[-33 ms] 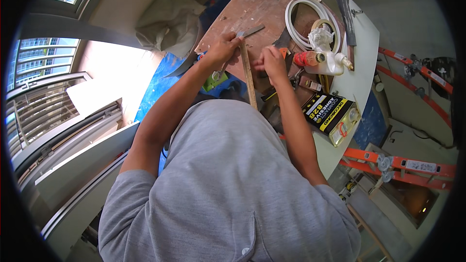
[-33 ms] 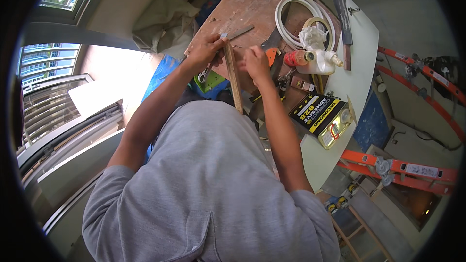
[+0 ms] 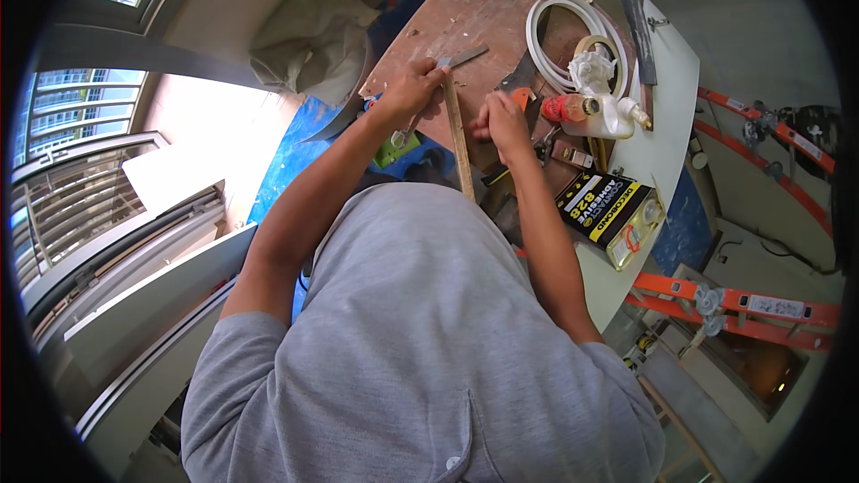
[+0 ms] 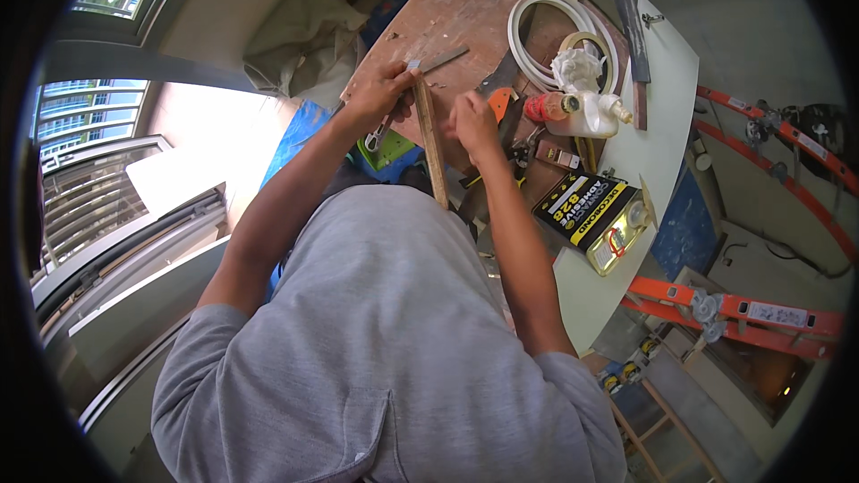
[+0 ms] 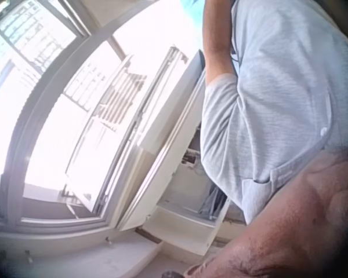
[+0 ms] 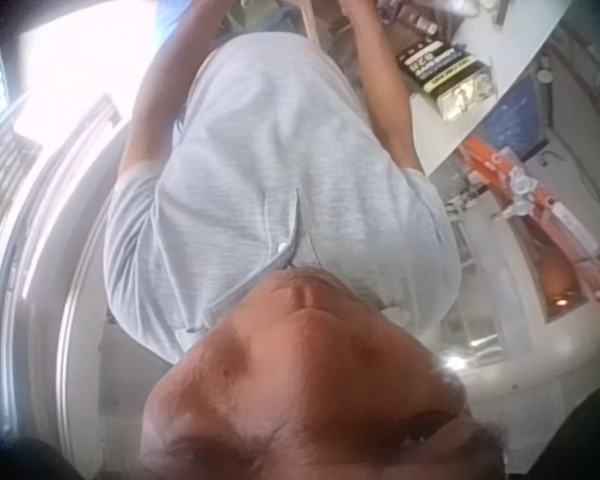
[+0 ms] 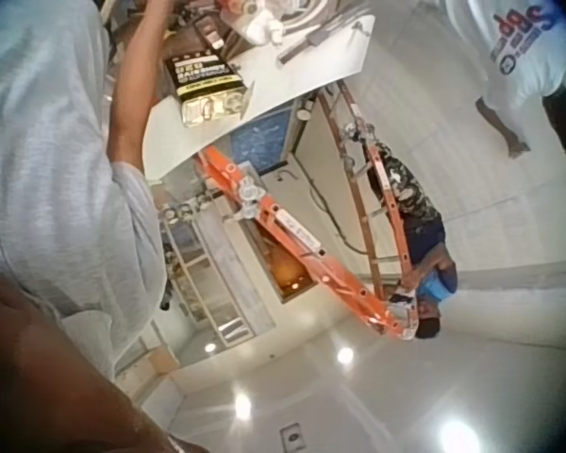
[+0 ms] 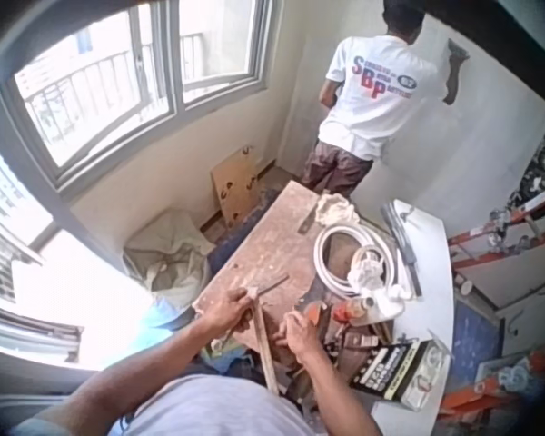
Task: The person uses a utility knife to score a laminate strip, snaps the strip by hand, and then uses a file to smooth the edges of the cut piece.
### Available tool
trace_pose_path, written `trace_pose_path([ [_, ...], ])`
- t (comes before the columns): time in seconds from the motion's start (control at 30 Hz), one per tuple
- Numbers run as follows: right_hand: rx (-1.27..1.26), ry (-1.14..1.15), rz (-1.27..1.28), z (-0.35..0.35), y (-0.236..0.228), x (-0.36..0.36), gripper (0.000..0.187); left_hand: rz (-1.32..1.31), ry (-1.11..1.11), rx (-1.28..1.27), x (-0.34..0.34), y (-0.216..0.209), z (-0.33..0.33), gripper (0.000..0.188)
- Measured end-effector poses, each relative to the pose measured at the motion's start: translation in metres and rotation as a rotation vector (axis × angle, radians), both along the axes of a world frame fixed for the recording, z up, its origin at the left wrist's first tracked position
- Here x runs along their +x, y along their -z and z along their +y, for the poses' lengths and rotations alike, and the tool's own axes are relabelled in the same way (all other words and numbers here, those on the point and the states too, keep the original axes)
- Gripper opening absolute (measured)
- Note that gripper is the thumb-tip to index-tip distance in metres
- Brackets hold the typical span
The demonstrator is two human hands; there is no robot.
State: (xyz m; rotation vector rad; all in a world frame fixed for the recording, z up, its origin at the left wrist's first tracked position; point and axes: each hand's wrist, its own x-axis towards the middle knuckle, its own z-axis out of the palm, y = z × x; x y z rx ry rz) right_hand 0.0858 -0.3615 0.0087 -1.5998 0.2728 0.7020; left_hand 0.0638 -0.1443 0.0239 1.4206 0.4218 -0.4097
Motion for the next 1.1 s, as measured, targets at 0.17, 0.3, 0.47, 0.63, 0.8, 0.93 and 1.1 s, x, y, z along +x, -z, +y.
trace_pose_path([
  [0.17, -0.083, -0.154, -0.357, -0.016, -0.005, -0.048, 0.022, -0.003, 0.007, 0.025, 0.001, -0.004, -0.006, 0.031],
  [0.3, -0.129, -0.166, -0.501, -0.010, -0.016, -0.054, 0.017, -0.006, 0.024, 0.055, 0.005, -0.003, -0.008, 0.031],
  [0.47, -0.391, -0.274, -0.691, 0.003, -0.041, -0.049, 0.014, -0.015, 0.025, 0.078, 0.004, -0.007, -0.009, 0.032],
  [0.63, -0.612, -0.338, -0.803, 0.012, -0.037, -0.048, 0.014, -0.012, -0.003, 0.103, 0.007, -0.005, -0.013, 0.032],
  [0.8, -0.629, -0.131, -0.768, 0.007, -0.017, -0.046, 0.014, -0.015, 0.008, 0.184, 0.008, -0.008, -0.019, 0.034],
  [0.93, -0.156, 0.215, -0.005, -0.015, -0.019, -0.040, 0.023, -0.039, 0.043, 0.204, 0.006, -0.010, -0.016, 0.036],
  [1.1, -0.044, 0.214, -0.180, -0.020, -0.005, -0.054, 0.011, -0.051, 0.035, 0.177, 0.009, -0.014, -0.019, 0.036],
])
